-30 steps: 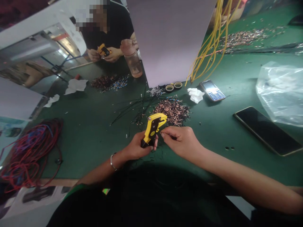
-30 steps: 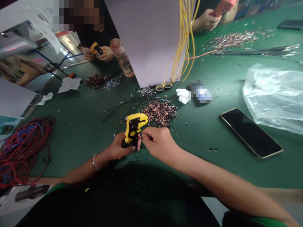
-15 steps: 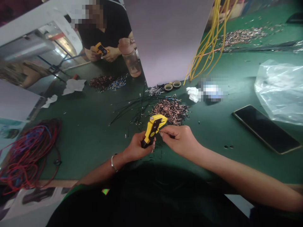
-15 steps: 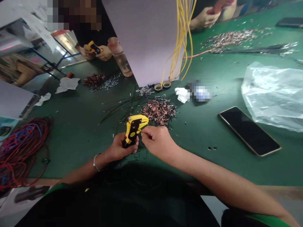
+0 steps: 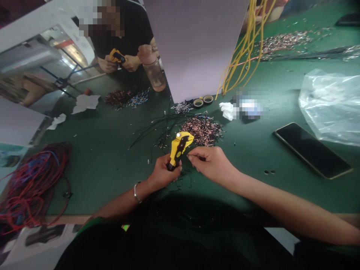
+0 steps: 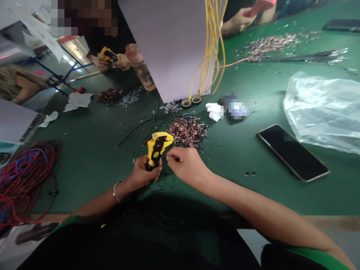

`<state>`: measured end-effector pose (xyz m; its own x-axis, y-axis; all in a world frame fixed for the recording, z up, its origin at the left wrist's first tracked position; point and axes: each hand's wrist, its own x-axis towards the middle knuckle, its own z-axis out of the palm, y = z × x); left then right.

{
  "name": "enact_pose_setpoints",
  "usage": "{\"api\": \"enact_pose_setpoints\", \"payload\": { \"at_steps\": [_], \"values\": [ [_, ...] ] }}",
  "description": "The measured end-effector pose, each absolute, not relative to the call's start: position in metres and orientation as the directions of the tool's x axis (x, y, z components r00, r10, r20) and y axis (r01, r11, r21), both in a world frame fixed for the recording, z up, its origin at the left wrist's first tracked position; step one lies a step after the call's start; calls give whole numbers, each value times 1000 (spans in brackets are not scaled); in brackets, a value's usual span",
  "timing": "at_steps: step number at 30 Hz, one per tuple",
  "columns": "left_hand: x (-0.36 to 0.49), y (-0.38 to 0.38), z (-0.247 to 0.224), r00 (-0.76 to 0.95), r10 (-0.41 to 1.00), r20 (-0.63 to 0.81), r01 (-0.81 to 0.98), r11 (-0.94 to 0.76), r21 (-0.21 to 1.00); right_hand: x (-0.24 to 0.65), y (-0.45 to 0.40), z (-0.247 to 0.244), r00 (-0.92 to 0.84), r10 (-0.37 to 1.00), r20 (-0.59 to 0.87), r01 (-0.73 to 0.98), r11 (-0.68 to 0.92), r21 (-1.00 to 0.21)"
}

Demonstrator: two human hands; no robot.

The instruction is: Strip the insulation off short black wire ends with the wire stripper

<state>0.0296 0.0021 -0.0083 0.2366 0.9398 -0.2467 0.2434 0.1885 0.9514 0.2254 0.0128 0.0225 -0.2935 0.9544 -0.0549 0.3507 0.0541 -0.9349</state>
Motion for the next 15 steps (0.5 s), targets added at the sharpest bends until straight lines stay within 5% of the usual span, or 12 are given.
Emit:
{"api": "enact_pose_setpoints", "payload": {
  "at_steps": [8,15],
  "values": [
    [19,15,-4,535,807,-251,-184,401,897,233,26,13,-226,972,-60,206,-12,-978],
    [14,24,5,702,680,-211,-287,541,790,245,35,11,-168,985,-44,22,-41,-999]
  ]
}}
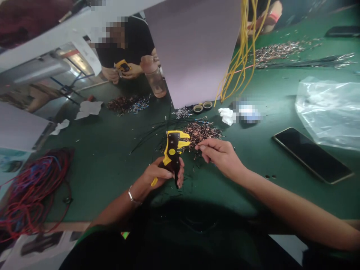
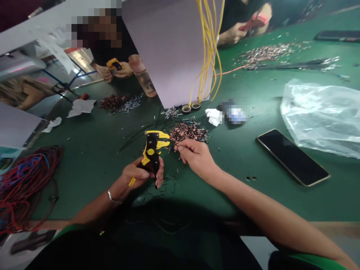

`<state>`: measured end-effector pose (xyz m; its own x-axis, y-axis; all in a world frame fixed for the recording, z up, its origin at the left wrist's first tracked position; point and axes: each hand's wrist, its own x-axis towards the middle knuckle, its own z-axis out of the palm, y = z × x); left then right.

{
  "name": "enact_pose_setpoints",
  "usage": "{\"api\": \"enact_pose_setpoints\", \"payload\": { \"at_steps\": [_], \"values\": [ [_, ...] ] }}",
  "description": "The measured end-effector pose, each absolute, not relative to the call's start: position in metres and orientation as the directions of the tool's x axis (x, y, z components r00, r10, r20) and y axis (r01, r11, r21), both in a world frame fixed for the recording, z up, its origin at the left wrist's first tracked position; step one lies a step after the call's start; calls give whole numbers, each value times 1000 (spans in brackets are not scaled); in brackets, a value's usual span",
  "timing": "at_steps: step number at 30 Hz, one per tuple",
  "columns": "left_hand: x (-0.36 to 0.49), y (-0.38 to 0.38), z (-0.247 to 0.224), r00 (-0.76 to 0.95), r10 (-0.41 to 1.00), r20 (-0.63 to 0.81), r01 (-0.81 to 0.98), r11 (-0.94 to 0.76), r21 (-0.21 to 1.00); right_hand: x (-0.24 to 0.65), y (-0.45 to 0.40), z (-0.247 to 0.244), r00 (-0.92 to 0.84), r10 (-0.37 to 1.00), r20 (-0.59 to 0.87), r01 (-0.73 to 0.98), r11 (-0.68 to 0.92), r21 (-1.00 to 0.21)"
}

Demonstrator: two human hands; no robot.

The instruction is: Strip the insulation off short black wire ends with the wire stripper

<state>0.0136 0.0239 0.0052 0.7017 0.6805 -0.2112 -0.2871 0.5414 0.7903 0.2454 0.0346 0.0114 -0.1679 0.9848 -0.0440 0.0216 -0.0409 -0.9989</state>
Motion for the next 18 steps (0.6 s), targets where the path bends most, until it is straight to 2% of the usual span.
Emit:
{"api": "enact_pose_setpoints", "payload": {
  "at_steps": [10,18],
  "values": [
    [10,23,9,782,583,-221,-259,625,736,247,36,16,-250,967,-52,-9,-57,-998],
    [10,21,6,793,559,-241,-231,642,731,247,33,21,-285,956,-74,63,-59,-996]
  ]
}}
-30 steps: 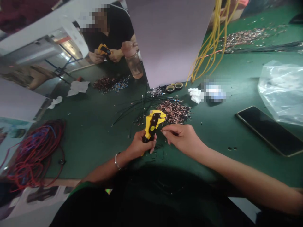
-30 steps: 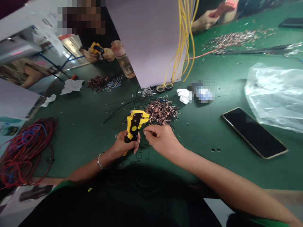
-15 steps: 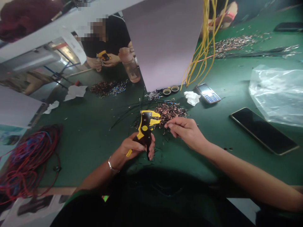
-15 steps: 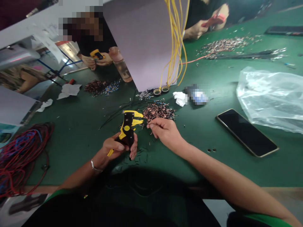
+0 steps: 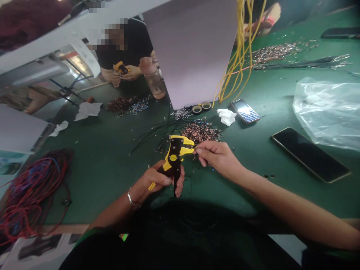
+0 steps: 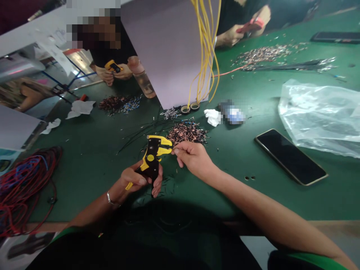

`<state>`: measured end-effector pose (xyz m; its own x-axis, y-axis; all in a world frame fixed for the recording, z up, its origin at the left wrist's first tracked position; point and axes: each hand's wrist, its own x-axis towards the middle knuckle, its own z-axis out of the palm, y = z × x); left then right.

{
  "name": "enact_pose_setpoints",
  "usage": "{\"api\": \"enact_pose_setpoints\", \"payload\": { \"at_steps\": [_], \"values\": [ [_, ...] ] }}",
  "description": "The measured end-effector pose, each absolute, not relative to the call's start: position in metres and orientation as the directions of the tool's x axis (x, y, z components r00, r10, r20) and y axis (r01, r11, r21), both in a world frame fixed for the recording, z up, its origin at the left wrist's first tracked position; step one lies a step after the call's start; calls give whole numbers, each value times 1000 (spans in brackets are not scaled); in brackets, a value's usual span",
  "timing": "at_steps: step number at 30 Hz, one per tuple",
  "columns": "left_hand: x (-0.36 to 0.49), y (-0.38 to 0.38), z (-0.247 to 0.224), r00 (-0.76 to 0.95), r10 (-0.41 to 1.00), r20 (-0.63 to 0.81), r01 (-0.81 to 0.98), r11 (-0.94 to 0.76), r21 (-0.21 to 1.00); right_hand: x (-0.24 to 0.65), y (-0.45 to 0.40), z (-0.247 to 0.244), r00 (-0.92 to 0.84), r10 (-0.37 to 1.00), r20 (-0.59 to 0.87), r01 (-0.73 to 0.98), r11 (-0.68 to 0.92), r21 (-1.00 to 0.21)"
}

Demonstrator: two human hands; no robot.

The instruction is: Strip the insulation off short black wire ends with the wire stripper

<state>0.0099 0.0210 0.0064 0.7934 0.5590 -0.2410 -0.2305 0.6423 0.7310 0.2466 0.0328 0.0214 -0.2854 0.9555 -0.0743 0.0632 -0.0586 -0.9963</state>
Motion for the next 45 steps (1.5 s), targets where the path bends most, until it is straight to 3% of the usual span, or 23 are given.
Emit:
{"api": "enact_pose_setpoints", "payload": {
  "at_steps": [45],
  "values": [
    [15,8,8,646,710,-283,-264,554,789,250,37,12,-318,934,-162,-59,-191,-980]
  ]
}}
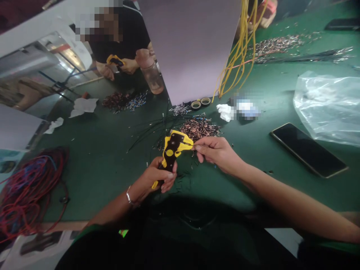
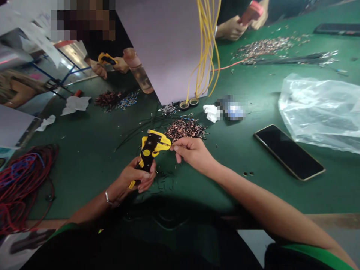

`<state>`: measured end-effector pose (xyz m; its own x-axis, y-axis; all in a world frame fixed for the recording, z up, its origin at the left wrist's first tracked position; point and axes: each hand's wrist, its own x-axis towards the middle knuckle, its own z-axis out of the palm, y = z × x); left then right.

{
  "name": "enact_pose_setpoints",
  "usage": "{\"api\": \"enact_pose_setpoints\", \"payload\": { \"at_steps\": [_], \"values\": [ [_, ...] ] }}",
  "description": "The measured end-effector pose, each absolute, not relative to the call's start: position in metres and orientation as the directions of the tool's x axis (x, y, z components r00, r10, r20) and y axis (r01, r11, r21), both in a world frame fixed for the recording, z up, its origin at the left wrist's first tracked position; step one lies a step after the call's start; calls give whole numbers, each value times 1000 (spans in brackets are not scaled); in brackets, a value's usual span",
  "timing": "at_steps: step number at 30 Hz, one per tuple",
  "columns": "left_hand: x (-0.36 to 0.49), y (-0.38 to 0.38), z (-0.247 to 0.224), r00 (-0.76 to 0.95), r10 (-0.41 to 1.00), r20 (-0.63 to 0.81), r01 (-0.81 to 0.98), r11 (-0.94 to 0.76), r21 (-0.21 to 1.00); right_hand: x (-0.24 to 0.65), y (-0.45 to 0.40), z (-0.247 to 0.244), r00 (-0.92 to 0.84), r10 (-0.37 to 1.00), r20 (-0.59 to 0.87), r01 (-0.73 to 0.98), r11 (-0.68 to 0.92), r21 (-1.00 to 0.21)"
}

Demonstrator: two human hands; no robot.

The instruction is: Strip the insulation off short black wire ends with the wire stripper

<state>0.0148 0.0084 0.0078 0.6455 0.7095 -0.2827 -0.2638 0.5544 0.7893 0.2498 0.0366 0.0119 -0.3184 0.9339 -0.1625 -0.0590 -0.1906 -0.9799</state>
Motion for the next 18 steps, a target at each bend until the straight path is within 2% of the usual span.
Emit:
{"api": "enact_pose_setpoints", "payload": {
  "at_steps": [8,18],
  "values": [
    [11,16,12,662,695,-280,-265,567,780,250,37,13,-280,950,-139,-35,-155,-987],
    [9,27,6,431,887,-166,-280,306,910,243,29,9,-398,902,-166,127,-125,-984]
  ]
}}
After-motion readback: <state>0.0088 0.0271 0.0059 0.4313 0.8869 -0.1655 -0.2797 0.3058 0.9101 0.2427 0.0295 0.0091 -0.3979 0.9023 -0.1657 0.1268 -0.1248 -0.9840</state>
